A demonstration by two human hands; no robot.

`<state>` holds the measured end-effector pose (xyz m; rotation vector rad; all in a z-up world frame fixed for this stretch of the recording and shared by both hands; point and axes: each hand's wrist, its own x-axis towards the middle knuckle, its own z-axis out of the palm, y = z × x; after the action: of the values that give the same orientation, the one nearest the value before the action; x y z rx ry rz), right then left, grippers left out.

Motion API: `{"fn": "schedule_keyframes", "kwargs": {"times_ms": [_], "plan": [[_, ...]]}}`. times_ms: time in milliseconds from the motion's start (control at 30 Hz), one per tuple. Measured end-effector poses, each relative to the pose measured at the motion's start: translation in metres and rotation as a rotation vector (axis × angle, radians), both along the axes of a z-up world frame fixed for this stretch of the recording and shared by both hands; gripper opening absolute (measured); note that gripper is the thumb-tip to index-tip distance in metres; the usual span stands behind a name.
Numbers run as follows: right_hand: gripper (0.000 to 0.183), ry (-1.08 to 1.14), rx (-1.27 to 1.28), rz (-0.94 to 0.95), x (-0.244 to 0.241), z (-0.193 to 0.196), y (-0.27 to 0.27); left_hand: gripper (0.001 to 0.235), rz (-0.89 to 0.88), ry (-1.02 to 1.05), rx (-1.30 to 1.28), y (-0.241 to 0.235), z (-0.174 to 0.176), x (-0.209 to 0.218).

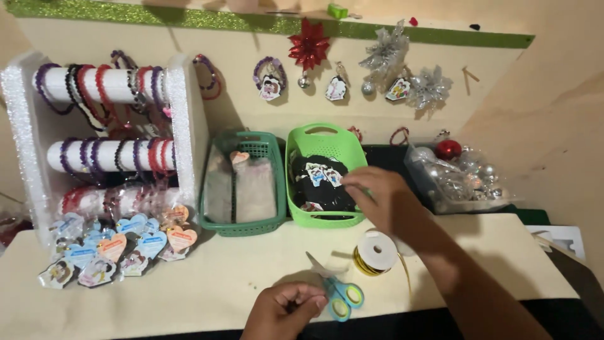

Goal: Placing decorative stickers or cutouts into small plastic bags and sealing them with gold wire ties.

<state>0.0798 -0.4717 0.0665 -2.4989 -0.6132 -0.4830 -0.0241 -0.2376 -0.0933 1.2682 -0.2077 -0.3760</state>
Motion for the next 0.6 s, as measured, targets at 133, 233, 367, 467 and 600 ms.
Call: {"fn": "schedule_keyframes", "kwargs": {"times_ms": [133, 233, 367, 467, 600], "plan": [[0.036, 0.061, -0.248, 0.179, 0.078, -0.038, 0.001, 0.007, 0.011, -0.035, 0.001, 0.000, -0.010, 0.003], [0.061, 0.260, -0.384, 0.066, 0.084, -0.031, 0.027, 0.007, 0.009, -0.032, -0.040, -0.001, -0.012, 0.006], [0.065, 0.385, -0.433, -0.074, 0.084, -0.026, 0.041, 0.006, -0.004, 0.009, -0.073, 0.000, -0.019, 0.007], [0.058, 0.380, -0.428, -0.085, 0.092, -0.039, 0.030, 0.006, -0.007, -0.007, -0.082, 0.000, -0.013, 0.005], [0.059, 0.318, -0.416, -0.043, 0.095, -0.045, 0.017, 0.006, -0.021, 0.020, -0.049, 0.002, -0.001, 0.004]]}}
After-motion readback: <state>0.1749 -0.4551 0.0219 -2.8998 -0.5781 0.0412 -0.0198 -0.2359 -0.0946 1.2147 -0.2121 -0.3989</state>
